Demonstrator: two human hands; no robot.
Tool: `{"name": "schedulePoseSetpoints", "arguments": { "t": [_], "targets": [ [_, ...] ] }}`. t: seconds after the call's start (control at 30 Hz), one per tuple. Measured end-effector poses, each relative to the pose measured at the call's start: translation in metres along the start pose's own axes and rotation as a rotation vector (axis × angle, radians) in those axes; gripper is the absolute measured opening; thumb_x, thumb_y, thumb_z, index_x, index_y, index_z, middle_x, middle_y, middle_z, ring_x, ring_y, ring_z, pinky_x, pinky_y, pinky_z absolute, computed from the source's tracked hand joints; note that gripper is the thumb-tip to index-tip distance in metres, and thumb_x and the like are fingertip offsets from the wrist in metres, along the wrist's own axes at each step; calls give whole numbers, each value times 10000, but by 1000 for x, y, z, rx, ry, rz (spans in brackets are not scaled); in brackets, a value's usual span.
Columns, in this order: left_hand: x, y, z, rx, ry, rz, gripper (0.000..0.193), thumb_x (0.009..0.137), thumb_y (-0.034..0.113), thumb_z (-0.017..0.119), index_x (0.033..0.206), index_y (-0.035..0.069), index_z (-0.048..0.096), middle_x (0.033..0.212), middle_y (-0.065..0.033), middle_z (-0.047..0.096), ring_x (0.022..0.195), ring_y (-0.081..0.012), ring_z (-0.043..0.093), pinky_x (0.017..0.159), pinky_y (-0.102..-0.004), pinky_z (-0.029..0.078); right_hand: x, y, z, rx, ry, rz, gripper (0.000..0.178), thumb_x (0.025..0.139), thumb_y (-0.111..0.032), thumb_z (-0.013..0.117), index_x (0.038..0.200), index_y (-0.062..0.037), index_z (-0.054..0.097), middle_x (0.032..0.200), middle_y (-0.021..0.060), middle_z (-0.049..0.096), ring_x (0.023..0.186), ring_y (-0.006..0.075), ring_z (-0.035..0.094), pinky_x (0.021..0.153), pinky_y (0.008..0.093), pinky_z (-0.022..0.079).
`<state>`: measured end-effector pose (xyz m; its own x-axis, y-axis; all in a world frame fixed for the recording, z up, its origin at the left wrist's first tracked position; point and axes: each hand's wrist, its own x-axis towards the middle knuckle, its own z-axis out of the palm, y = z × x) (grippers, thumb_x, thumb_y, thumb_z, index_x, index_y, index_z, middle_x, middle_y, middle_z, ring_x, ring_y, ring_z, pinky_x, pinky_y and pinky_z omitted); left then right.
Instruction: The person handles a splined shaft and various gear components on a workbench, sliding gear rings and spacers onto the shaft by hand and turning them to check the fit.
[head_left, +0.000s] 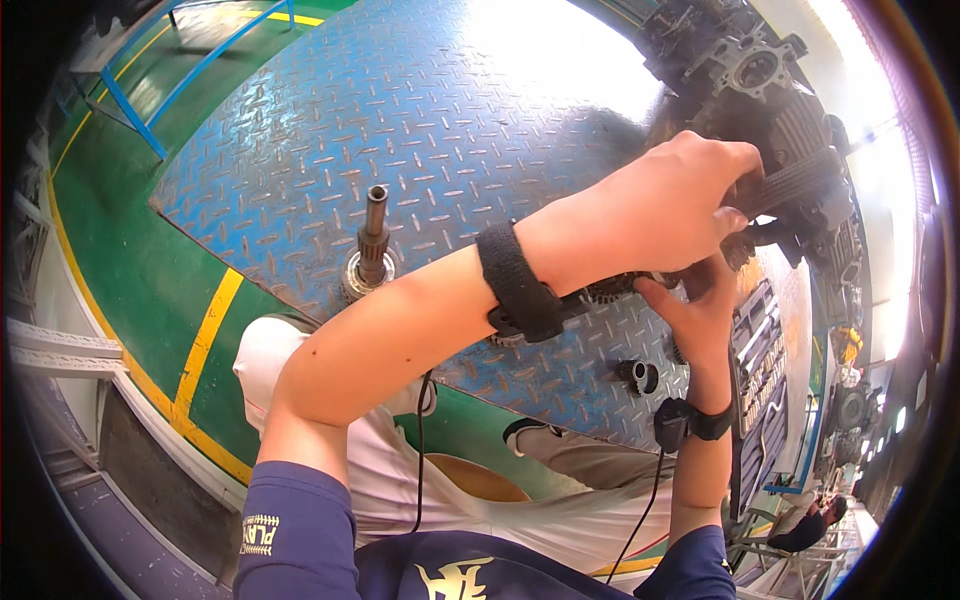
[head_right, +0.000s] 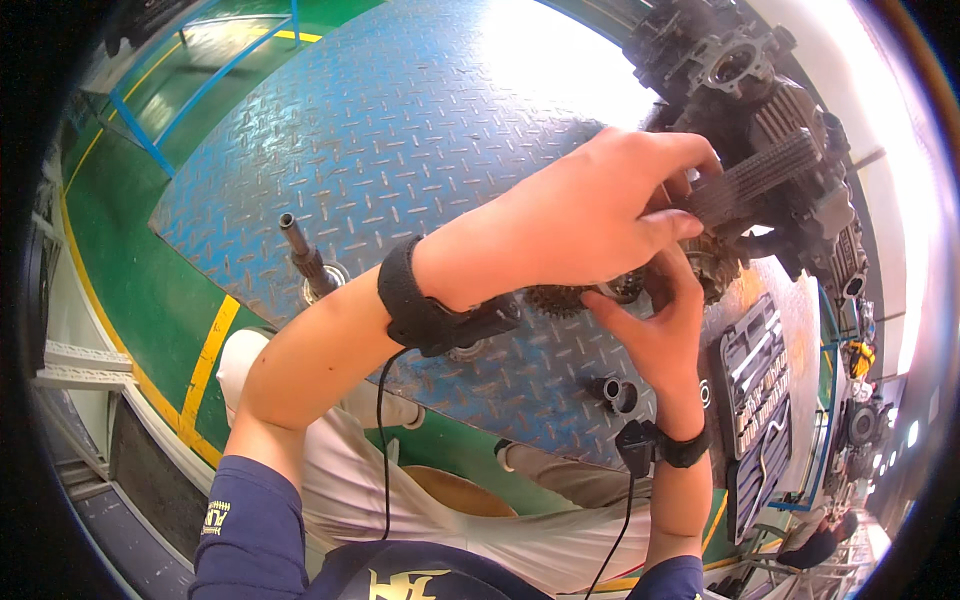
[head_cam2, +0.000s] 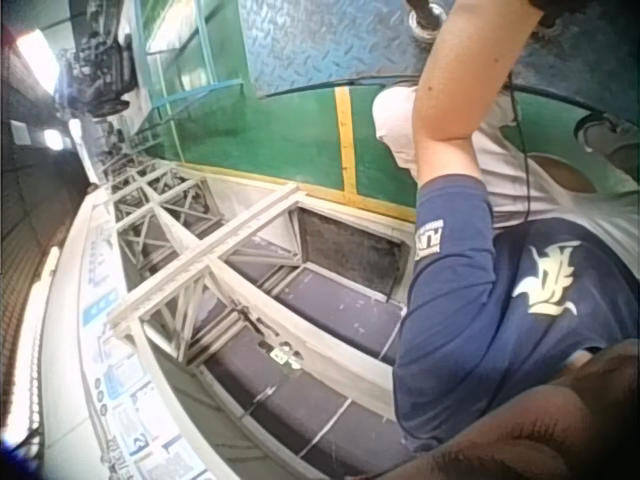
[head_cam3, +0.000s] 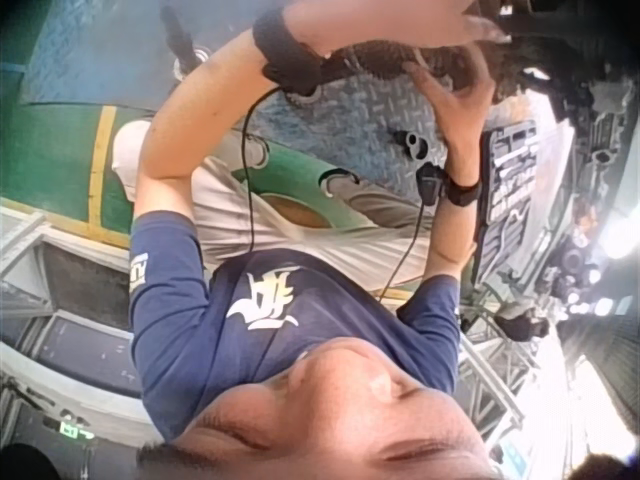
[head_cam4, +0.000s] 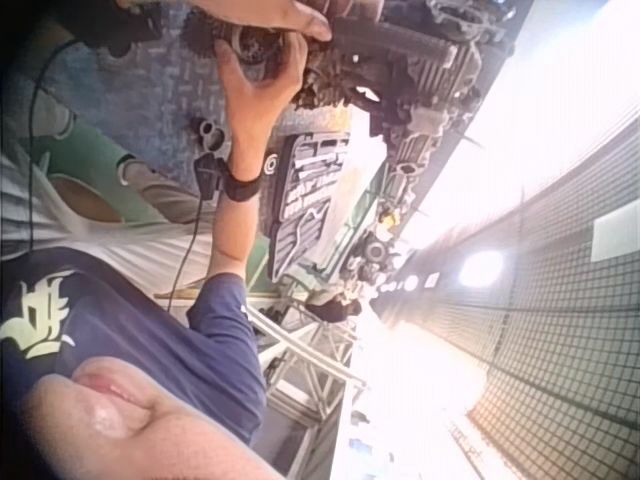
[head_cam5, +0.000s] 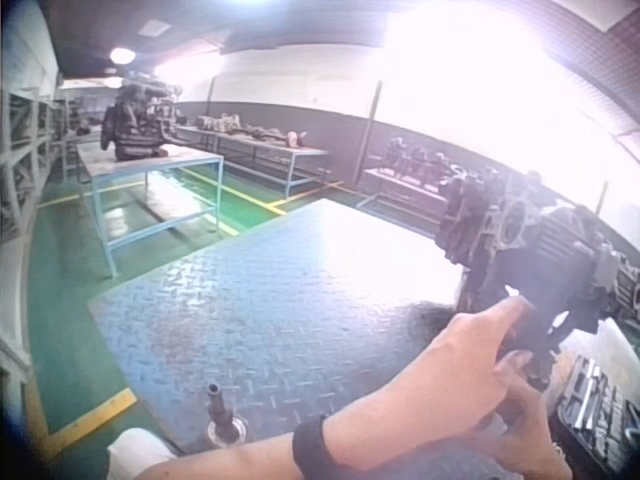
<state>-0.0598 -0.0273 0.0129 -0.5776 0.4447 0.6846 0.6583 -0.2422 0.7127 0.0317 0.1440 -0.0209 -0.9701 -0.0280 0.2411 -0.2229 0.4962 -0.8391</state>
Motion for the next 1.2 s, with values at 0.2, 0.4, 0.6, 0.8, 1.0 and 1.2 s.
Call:
{"name": "schedulePoseSetpoints", "arguments": {
  "t": [0.2, 0.4, 0.6, 0.8, 1.0, 1.2],
  "targets": [
    [0, 0, -2, -15, 5, -44, 349, 893, 62, 707, 1227, 0, 632, 932, -196, 721, 844, -309, 719, 784, -392, 561, 2, 1, 0, -10, -18, -45, 701, 726, 15, 832, 1364, 44, 542, 1301, 116, 629, 1211, 186, 592, 1057, 337, 446],
    [1, 3, -2, -15, 4, -43, 369, 885, 61, 712, 1241, -4, 635, 945, -202, 719, 857, -310, 717, 790, -389, 562, 1, -4, 4, 3, -9, -51, 687, 743, -23, 841, 1358, 41, 541, 1253, 107, 656, 1174, 177, 608, 1021, 323, 459],
    [-1, 4, -3, -21, 7, -56, 362, 881, 56, 712, 1231, -1, 637, 931, -192, 719, 848, -310, 715, 789, -384, 558, 1, -5, 7, -63, -11, -21, 691, 740, -52, 857, 1351, 35, 545, 1260, 109, 648, 1191, 187, 597, 1040, 335, 442],
    [-1, -1, 0, -6, 15, -10, 343, 878, 51, 711, 1211, 7, 641, 927, -184, 719, 841, -314, 711, 774, -386, 551, 0, -2, 10, -91, 16, -33, 706, 720, -99, 885, 1332, 22, 555, 1251, 113, 648, 1201, 200, 590, 1051, 352, 429],
    [-2, 2, -2, -6, 12, -23, 336, 880, 52, 712, 1205, 9, 639, 918, -190, 719, 839, -318, 711, 783, -390, 552, 4, -1, 14, -150, 14, -36, 716, 715, -108, 887, 1335, 12, 549, 1245, 119, 649, 1183, 202, 600, 1038, 343, 438],
    [-1, 3, -3, -12, -1, -64, 353, 881, 43, 715, 1220, 2, 626, 936, -197, 718, 867, -310, 719, 812, -380, 561, 7, -14, 22, -185, 20, -40, 788, 711, -147, 905, 1367, 13, 497, 1278, 128, 631, 1189, 212, 605, 1009, 355, 473]
  ]
}}
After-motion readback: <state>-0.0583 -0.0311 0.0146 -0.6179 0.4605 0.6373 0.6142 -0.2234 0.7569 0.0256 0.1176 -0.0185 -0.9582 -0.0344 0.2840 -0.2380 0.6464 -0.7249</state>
